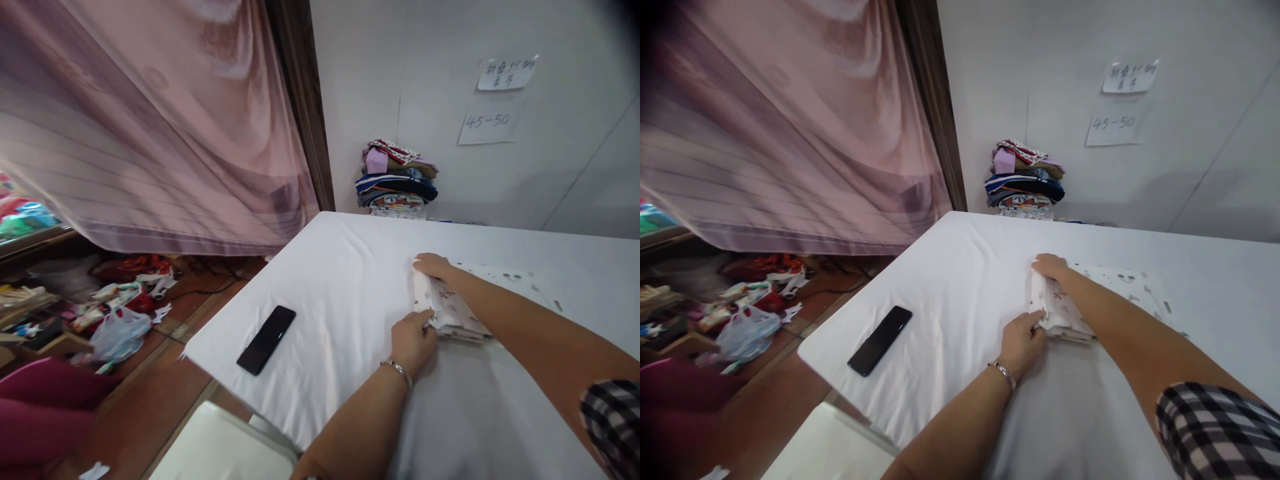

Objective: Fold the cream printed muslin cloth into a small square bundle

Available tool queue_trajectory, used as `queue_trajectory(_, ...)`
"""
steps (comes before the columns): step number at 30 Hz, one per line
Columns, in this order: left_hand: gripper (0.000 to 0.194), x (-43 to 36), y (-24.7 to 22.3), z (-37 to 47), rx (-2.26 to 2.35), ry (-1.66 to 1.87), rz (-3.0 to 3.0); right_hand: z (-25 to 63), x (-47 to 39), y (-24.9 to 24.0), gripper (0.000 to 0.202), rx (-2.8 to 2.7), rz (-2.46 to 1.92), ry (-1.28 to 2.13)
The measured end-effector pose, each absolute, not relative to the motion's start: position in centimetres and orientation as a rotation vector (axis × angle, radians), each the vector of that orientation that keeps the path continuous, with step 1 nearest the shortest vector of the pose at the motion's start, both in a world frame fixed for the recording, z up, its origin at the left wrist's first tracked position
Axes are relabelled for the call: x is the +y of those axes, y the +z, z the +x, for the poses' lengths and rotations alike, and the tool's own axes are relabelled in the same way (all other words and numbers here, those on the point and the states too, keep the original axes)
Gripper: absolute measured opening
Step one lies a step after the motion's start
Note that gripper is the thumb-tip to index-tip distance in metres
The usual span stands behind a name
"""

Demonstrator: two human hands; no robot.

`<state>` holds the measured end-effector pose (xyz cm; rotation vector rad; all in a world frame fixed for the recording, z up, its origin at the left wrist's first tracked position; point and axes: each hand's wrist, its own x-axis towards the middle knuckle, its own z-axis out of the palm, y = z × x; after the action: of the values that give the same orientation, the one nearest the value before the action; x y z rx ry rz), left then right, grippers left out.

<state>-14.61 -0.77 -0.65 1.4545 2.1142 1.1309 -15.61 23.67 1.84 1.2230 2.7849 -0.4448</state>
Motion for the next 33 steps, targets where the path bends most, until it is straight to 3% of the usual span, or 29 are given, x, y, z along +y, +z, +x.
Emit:
queue_trajectory(5,0.045,-0.7,-0.7,-14.5,2.117,1.149,1.444,-14.5,23.5,2.2,0.052,2.968,1.253,-0.469)
queue_trajectory(12,0.044,-0.5,-1.0,-14.5,2.15,1.143,1.441,-13.0,21.5,-0.3,0.05,3.082,1.084,-0.23)
queue_trajectory(27,0.04,-0.6,-0.7,-15.4,2.209,1.104,1.456,-7.6,16.1,0.7,0.056,3.021,0.98,-0.495)
queue_trajectory(33,0.038,-0.6,-0.8,-16.3,2.212,1.073,1.461,0.4,16.0,1.4,0.054,3.057,1.132,-0.495)
